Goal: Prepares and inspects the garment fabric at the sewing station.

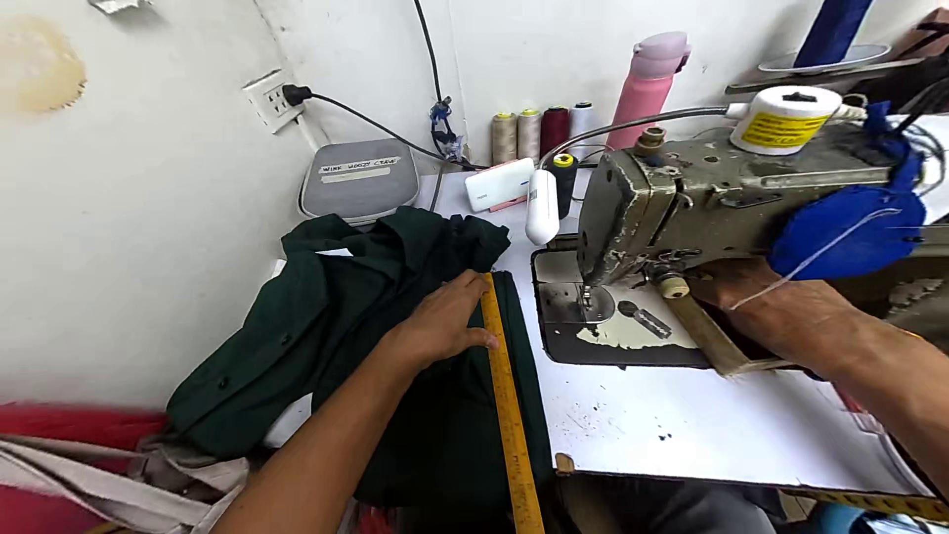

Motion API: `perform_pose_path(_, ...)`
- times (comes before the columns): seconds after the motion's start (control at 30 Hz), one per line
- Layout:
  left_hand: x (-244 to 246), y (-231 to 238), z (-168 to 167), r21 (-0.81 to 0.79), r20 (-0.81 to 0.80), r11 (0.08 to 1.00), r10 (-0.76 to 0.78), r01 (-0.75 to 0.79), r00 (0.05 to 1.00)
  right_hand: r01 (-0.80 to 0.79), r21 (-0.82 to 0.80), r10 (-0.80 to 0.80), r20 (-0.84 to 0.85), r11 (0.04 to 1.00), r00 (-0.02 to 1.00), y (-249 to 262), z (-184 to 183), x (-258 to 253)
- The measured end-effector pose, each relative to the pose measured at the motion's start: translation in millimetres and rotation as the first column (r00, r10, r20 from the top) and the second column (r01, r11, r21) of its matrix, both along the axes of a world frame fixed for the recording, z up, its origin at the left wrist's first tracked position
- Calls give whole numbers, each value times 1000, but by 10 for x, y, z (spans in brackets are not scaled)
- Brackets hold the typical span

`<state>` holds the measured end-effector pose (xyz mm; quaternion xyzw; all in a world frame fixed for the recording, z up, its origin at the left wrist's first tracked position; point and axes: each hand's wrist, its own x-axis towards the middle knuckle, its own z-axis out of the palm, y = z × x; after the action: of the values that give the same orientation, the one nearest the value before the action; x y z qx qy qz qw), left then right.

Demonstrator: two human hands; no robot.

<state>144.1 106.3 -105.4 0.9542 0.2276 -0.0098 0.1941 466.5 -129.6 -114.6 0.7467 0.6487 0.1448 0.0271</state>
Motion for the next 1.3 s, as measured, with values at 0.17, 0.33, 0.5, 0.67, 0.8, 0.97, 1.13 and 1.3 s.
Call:
perform_pose_path(0.17, 4, -1, -6, -12, -5, 1000, 15, -15, 1000, -21, -12, 21, 3, 1000, 1000, 9, 28, -7)
perform_pose_path(0.33, 12, -13, 12, -18, -18, 999, 28, -28, 999, -38, 136, 41, -21, 990, 999, -62, -36, 111)
perform_pose_path(0.5, 2, -8, 2, -18, -19, 1000, 25, -25, 1000, -172, 304, 176, 13, 937, 984, -173, 12, 101)
perform_pose_path(0.67, 1, 5, -3, -16, -5, 1000, 16, -16, 1000, -231, 364, 211, 92, 902, 973, -364, 83, -161)
perform_pose_path(0.8, 1, 11, -9, -18, 7, 1000, 7, -7, 1000, -149, 506, 192, -33, 849, 981, -571, 91, -591)
perform_pose_path(0.97, -9, 0, -5, -25, 21, 1000, 8, -7, 1000, 67, 640, 426, -583, 766, 692, -217, -73, -1314)
perform_pose_path(1.13, 2, 10, -5, -18, 15, 1000, 20, -20, 1000, 331, 310, 300, -950, 891, 81, 625, -101, -1666)
perform_pose_path(1.3, 1, 20, -25, -30, 21, 999, 32, -31, 999, 429, 95, 84, -995, 898, 47, 1276, -117, -1743)
